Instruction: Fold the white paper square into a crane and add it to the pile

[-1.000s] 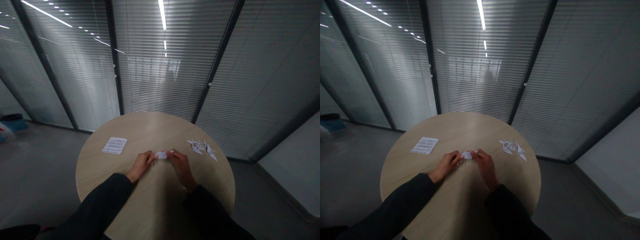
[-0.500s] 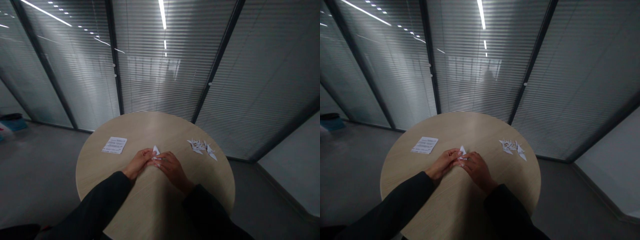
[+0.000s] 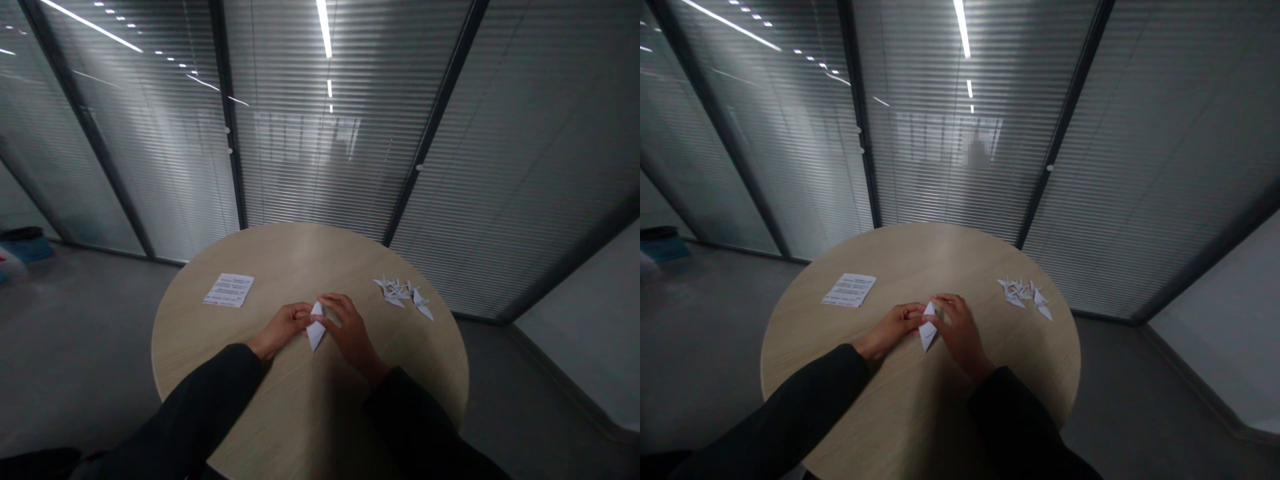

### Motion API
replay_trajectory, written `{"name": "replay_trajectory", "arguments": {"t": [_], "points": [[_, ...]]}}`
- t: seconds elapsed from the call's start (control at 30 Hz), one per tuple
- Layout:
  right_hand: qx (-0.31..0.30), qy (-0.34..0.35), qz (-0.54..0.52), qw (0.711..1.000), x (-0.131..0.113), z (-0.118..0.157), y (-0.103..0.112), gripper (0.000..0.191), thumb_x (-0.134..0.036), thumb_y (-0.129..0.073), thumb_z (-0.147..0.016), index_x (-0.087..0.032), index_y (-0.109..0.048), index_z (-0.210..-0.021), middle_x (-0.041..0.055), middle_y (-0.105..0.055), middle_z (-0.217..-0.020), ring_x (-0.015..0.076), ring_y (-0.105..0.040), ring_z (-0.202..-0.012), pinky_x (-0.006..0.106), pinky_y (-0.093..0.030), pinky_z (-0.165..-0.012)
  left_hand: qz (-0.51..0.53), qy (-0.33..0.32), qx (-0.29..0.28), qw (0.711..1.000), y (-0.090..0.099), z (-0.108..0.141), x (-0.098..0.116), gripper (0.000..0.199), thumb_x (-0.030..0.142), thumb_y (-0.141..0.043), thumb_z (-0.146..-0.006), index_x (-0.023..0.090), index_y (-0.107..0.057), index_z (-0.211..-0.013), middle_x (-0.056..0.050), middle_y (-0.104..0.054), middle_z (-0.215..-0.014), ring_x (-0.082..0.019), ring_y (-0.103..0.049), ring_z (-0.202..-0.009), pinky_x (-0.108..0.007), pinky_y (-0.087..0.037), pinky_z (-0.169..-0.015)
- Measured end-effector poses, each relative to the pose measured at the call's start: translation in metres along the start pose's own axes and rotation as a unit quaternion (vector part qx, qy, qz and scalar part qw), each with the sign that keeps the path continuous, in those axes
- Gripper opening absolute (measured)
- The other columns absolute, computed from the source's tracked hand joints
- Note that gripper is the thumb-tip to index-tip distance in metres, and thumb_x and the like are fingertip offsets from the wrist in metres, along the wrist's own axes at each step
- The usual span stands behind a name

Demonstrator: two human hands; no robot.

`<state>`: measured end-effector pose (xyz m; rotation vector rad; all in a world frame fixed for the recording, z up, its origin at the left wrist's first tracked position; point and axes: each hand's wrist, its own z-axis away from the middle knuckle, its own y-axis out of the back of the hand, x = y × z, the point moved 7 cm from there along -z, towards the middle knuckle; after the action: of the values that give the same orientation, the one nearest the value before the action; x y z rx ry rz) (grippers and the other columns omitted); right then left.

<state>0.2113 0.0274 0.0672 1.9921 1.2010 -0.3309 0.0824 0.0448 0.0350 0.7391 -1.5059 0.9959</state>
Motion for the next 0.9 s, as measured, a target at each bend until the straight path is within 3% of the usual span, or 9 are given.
{"name": "replay_trajectory", "arguments": {"t": [0.27,0.53,0.7,0.9], "points": [[0.023,-0.006,-0.028,0.999,-0.007,0.0,0.009,0.016,-0.025,-0.061,-0.087,-0.026,-0.069,-0.1,0.0057,-0.062,-0.106,0.0199,-0.059,-0.102,0.037,-0.048,-0.093,0.11,0.055,-0.003,0.992,-0.005,0.004,-0.004,0.04,0.047,-0.074,-0.071,0.01,-0.069,-0.085,-0.007,-0.068,-0.077,-0.013,-0.062,-0.07,-0.026,-0.049,-0.072],[0.017,0.068,-0.031,0.997,-0.021,0.0,0.008,0.01,-0.026,-0.063,-0.087,-0.026,-0.071,-0.082,0.004,-0.065,-0.092,0.0199,-0.059,-0.093,0.037,-0.048,-0.083,0.136,0.08,0.028,0.987,0.003,0.003,-0.007,0.026,0.03,-0.077,-0.071,0.009,-0.067,-0.081,-0.008,-0.069,-0.074,-0.011,-0.063,-0.065,-0.022,-0.052,-0.066],[-0.007,0.106,-0.026,0.994,-0.03,0.003,0.004,0.011,-0.023,-0.062,-0.088,-0.027,-0.071,-0.084,0.0035,-0.068,-0.091,0.0196,-0.06,-0.089,0.037,-0.049,-0.081,0.138,0.033,0.084,0.986,0.012,0.001,-0.002,0.028,0.032,-0.079,-0.067,0.009,-0.066,-0.077,-0.004,-0.066,-0.069,-0.01,-0.06,-0.061,-0.021,-0.05,-0.062],[-0.08,0.132,-0.014,0.988,-0.036,0.007,-0.009,0.015,-0.022,-0.057,-0.09,-0.026,-0.07,-0.084,0.0032,-0.07,-0.098,0.0182,-0.062,-0.091,0.035,-0.051,-0.082,0.133,-0.017,0.13,0.982,0.023,0.0,0.002,0.033,0.038,-0.079,-0.065,0.011,-0.062,-0.076,0.001,-0.059,-0.063,-0.007,-0.052,-0.054,-0.018,-0.042,-0.051]]}}
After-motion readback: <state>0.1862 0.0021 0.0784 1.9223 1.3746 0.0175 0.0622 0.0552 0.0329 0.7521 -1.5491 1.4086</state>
